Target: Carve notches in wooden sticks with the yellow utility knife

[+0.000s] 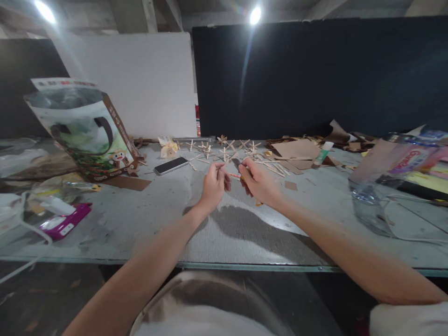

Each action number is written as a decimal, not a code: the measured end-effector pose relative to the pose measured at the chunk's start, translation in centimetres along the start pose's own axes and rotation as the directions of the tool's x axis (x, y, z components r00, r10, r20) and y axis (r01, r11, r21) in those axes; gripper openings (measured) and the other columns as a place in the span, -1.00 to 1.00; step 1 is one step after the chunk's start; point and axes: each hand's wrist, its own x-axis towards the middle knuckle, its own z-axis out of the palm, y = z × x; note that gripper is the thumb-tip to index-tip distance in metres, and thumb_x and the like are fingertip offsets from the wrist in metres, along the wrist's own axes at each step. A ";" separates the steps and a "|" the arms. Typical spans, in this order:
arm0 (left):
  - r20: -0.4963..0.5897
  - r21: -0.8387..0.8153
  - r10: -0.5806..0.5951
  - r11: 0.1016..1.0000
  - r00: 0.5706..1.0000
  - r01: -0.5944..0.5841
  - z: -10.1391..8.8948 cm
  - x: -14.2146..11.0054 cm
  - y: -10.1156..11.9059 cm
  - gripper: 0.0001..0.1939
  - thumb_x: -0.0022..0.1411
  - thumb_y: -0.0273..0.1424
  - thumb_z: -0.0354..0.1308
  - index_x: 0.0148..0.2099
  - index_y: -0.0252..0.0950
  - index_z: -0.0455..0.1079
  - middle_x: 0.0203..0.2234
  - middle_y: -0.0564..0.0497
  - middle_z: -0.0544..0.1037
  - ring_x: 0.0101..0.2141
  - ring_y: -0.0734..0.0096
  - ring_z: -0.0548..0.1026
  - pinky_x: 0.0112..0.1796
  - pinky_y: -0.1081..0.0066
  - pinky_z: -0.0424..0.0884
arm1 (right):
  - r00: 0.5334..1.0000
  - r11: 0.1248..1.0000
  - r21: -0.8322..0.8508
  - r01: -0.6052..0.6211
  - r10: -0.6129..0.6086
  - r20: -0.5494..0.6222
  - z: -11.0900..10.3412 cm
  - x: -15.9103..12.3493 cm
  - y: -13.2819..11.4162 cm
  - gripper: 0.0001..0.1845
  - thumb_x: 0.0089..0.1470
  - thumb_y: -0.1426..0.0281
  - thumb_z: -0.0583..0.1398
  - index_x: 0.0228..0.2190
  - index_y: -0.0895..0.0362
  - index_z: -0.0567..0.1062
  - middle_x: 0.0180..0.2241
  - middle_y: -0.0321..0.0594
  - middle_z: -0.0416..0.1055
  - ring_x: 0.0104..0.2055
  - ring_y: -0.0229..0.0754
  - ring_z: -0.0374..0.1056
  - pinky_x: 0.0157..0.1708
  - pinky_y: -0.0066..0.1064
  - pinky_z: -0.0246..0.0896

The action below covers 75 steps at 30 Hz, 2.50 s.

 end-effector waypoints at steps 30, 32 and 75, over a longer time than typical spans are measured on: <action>-0.010 0.138 0.034 0.990 0.999 -0.032 0.0 -0.3 0.2 -0.70 0.50 -0.07 0.07 -0.15 -0.18 0.17 -0.58 0.22 0.40 -0.66 0.56 0.33 -0.56 0.46 0.21 | 0.969 0.919 0.316 -0.235 0.196 0.150 0.7 0.0 -0.5 -0.70 0.34 0.15 0.15 -0.40 0.03 0.34 -0.69 -0.45 0.28 -0.81 -0.32 0.12 -0.86 -0.47 0.02; -0.008 0.136 0.032 0.990 0.999 -0.030 0.1 -0.3 0.2 -0.70 0.51 -0.07 0.05 -0.14 -0.18 0.18 -0.59 0.22 0.40 -0.66 0.56 0.33 -0.56 0.46 0.22 | 0.960 0.897 0.349 -0.271 0.223 0.172 0.9 0.0 -0.4 -0.70 0.33 0.13 0.16 -0.39 0.02 0.33 -0.67 -0.44 0.29 -0.79 -0.31 0.14 -0.85 -0.46 0.07; -0.012 0.018 -0.083 0.996 0.996 0.084 0.2 -0.2 -0.1 -0.75 0.51 -0.14 0.04 -0.04 -0.22 0.24 -0.61 0.22 0.33 -0.64 0.52 0.30 -0.56 0.47 0.20 | 0.909 0.739 0.529 -0.417 0.324 0.263 2.3 -0.6 -0.6 -0.63 0.27 -0.01 0.19 -0.29 0.01 0.29 -0.64 -0.48 0.29 -0.73 -0.29 0.20 -0.73 -0.47 0.17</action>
